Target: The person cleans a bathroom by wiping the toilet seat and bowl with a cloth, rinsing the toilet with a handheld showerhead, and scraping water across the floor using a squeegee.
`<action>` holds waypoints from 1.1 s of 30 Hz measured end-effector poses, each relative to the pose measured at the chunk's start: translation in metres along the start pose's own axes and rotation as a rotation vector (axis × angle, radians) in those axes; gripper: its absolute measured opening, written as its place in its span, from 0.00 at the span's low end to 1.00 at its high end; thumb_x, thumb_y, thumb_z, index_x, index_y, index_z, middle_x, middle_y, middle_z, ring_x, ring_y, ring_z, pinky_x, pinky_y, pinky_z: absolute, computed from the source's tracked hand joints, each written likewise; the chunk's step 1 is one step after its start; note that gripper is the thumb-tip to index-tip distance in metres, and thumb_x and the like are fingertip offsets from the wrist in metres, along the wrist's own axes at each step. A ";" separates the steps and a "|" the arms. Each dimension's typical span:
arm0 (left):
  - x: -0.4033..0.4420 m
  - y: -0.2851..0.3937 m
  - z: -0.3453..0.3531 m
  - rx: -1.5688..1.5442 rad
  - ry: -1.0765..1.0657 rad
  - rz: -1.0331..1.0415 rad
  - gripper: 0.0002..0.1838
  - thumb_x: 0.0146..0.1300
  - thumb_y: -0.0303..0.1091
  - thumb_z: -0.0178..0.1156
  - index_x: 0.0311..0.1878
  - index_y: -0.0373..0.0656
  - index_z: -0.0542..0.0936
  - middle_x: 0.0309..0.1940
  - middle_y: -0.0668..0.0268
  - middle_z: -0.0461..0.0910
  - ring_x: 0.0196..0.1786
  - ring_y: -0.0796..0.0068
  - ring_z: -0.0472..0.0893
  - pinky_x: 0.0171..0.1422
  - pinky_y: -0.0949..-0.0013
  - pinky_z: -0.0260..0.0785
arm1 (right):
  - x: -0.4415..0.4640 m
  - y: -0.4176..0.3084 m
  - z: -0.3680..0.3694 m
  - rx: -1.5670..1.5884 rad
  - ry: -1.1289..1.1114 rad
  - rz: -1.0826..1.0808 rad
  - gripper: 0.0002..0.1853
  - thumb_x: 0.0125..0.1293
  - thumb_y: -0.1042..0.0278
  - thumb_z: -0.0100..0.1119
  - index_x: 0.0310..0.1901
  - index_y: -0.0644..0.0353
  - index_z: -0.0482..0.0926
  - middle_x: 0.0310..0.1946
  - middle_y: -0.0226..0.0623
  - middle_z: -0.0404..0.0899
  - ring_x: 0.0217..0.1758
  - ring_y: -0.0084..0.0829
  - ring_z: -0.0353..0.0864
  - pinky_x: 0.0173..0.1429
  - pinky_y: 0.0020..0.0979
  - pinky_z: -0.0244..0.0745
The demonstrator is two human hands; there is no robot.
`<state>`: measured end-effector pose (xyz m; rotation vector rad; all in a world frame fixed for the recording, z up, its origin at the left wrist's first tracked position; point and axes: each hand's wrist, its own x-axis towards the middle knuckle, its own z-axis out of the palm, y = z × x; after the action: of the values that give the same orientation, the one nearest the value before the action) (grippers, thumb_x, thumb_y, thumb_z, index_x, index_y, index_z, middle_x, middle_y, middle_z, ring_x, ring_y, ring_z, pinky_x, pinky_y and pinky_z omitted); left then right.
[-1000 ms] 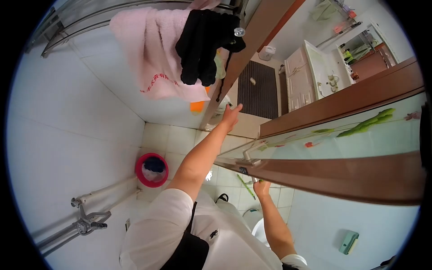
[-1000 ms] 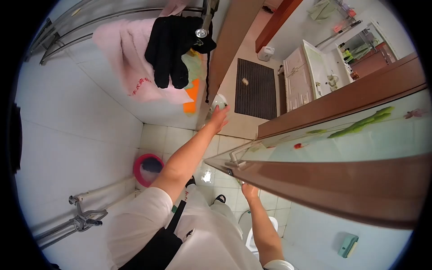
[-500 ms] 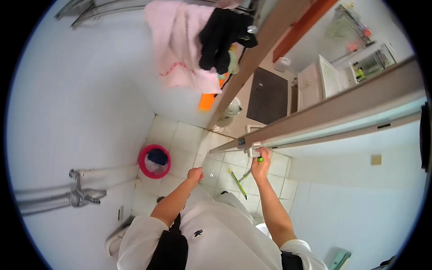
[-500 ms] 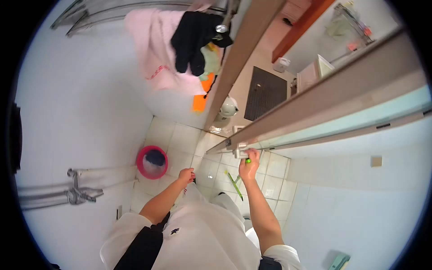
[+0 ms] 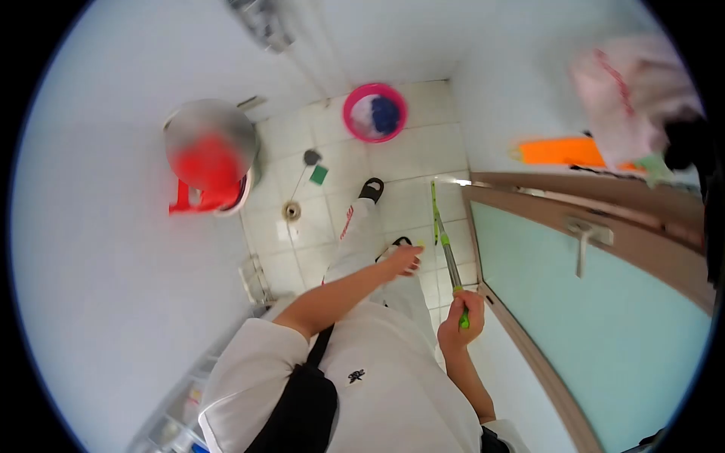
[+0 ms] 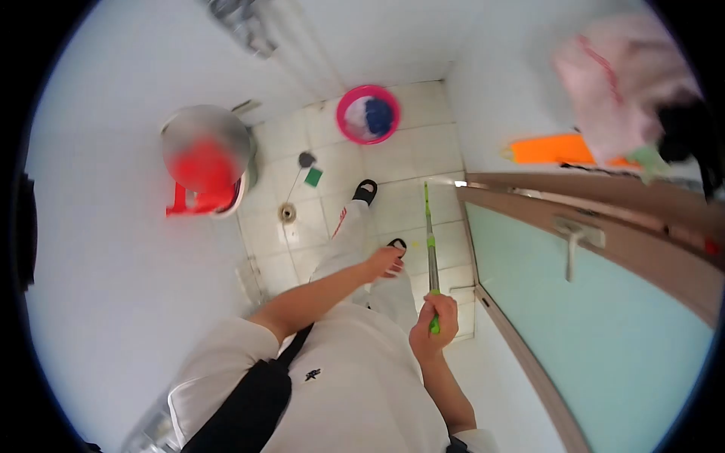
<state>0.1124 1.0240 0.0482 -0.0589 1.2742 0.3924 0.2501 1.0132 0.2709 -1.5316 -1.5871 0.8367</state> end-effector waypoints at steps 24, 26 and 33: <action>0.154 -0.395 -0.464 -1.549 0.766 0.236 0.11 0.63 0.31 0.49 0.22 0.46 0.67 0.14 0.68 0.63 0.16 0.71 0.66 0.18 0.66 0.62 | -0.280 0.161 0.452 -0.145 -1.673 1.414 0.07 0.63 0.74 0.48 0.42 0.62 0.69 0.28 0.35 0.71 0.19 0.22 0.66 0.21 0.25 0.62; 0.176 -0.401 -0.469 -1.430 0.716 0.324 0.09 0.63 0.30 0.49 0.25 0.47 0.68 0.14 0.68 0.64 0.16 0.71 0.67 0.18 0.65 0.63 | -0.283 0.169 0.461 -0.136 -1.657 1.374 0.07 0.63 0.74 0.48 0.42 0.62 0.69 0.26 0.34 0.70 0.18 0.22 0.64 0.20 0.26 0.60; 0.140 -0.342 -0.384 -1.376 0.670 0.252 0.05 0.63 0.32 0.54 0.36 0.45 0.68 0.17 0.68 0.66 0.15 0.72 0.68 0.17 0.67 0.62 | -0.269 0.117 0.360 -0.268 -1.445 1.299 0.09 0.65 0.76 0.46 0.47 0.63 0.68 0.24 0.33 0.69 0.14 0.22 0.64 0.18 0.27 0.61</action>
<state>-0.0984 0.6414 -0.2572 -1.2862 1.4273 1.5016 -0.0074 0.7701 -0.0296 -2.2838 -1.2611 3.0344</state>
